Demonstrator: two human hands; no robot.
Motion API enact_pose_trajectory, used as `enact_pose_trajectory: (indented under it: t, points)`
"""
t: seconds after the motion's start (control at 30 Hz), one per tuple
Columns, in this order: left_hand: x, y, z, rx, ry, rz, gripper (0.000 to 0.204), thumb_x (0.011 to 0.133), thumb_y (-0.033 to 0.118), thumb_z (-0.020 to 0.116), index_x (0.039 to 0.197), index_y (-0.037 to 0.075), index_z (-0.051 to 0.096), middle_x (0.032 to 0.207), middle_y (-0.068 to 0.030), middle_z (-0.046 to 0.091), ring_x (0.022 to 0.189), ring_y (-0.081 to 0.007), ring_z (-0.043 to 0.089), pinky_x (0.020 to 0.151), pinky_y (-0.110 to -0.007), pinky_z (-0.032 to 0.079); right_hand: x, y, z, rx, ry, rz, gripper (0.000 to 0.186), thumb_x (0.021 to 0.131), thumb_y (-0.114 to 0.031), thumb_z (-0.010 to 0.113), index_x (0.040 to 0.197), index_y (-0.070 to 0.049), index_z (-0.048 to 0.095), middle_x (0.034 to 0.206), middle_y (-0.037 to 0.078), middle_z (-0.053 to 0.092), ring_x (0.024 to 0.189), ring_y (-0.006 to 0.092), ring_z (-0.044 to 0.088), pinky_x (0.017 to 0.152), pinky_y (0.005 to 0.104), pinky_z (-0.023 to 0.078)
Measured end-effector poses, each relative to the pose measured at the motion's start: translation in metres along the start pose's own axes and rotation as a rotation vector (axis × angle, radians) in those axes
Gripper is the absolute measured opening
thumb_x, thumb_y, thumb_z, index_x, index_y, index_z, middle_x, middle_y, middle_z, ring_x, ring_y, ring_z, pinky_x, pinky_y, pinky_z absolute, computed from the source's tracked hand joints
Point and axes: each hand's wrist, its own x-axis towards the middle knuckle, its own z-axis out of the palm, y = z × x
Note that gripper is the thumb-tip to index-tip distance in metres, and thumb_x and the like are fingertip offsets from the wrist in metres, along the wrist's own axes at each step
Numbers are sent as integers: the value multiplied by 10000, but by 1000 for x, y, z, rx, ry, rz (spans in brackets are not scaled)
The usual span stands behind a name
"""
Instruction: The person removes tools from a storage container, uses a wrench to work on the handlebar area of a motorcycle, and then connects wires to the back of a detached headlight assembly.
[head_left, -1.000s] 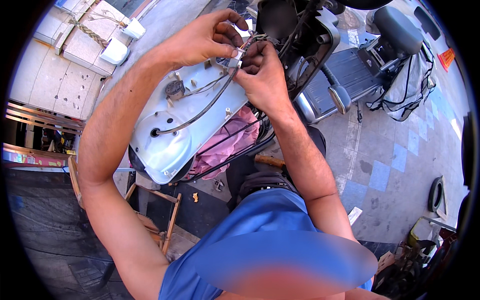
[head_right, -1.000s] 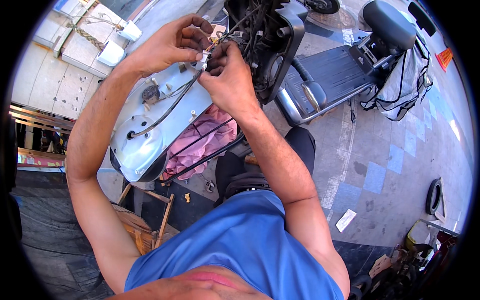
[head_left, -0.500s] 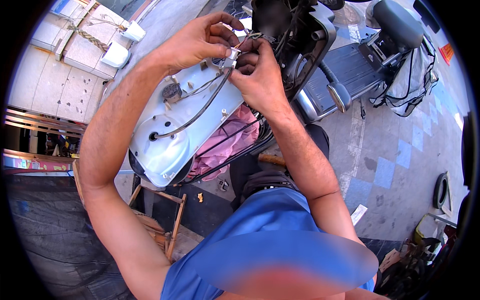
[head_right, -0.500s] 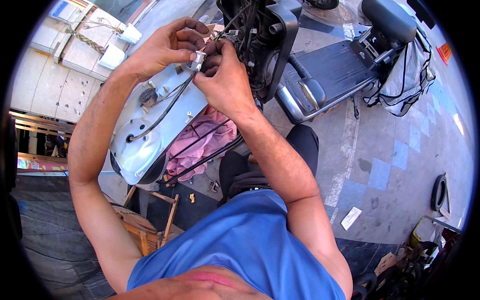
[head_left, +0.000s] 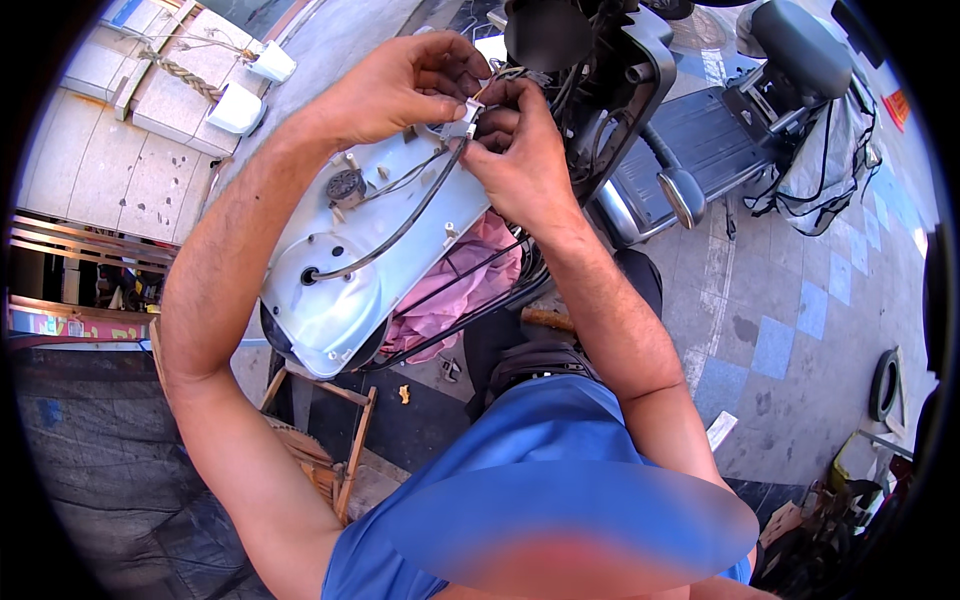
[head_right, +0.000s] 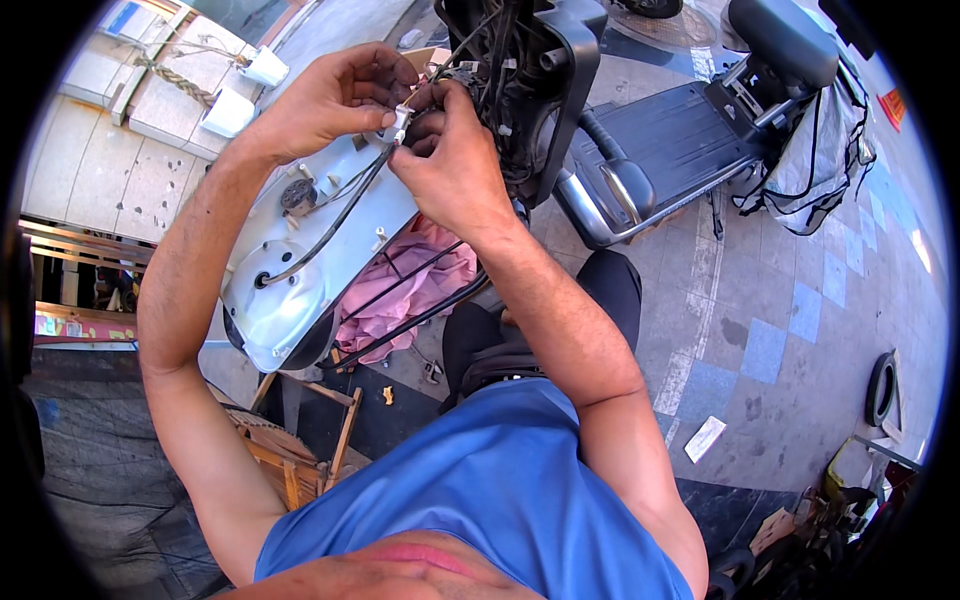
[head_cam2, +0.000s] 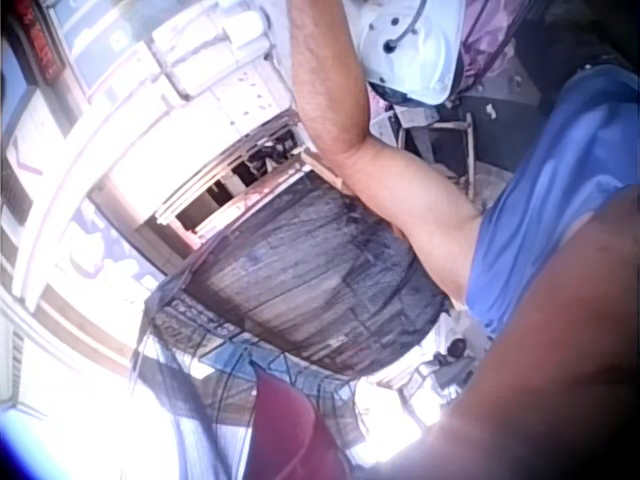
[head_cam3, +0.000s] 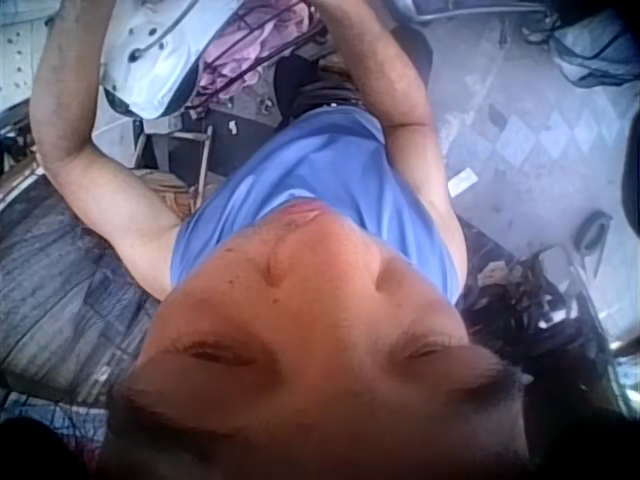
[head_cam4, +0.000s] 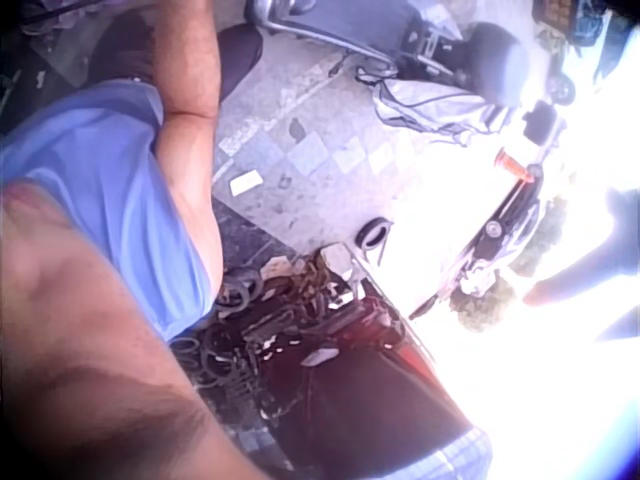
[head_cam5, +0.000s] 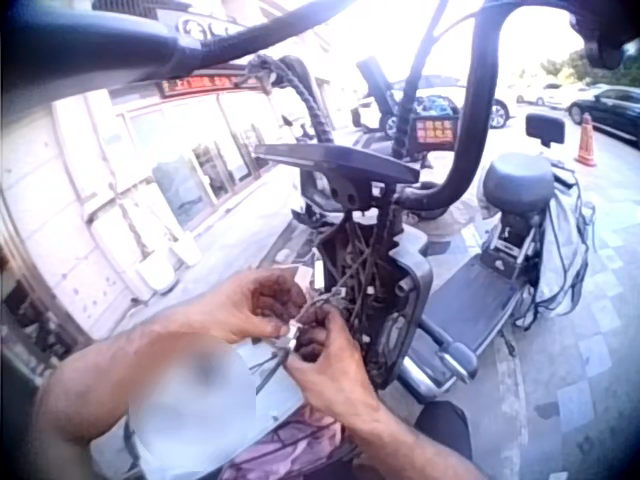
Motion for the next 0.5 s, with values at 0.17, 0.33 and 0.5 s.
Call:
enact_pose_trajectory:
  t: [0.17,0.33,0.5]
  points:
    - [0,-1,-1,55,11,8,459,853,-20,742,1290,30,610,1191,-23,651,1064,-122,631,917,-284,541,2,1,-1,48,-11,-5,505,843,67,713,1261,2,437,1031,114,680,912,133,681,789,277,570]
    - [1,-3,-3,36,4,5,409,868,6,743,1255,16,613,1179,-25,644,1058,-127,637,926,-296,537,1,-2,-1,76,-28,35,510,838,75,692,1273,-11,439,1029,115,678,928,140,681,797,285,569]
    - [-3,-4,-9,27,-62,-23,381,867,-2,748,1222,18,613,1148,-35,641,1032,-134,647,920,-311,538,1,-3,1,155,0,13,440,835,27,687,1223,5,480,975,120,693,827,123,663,731,281,543]
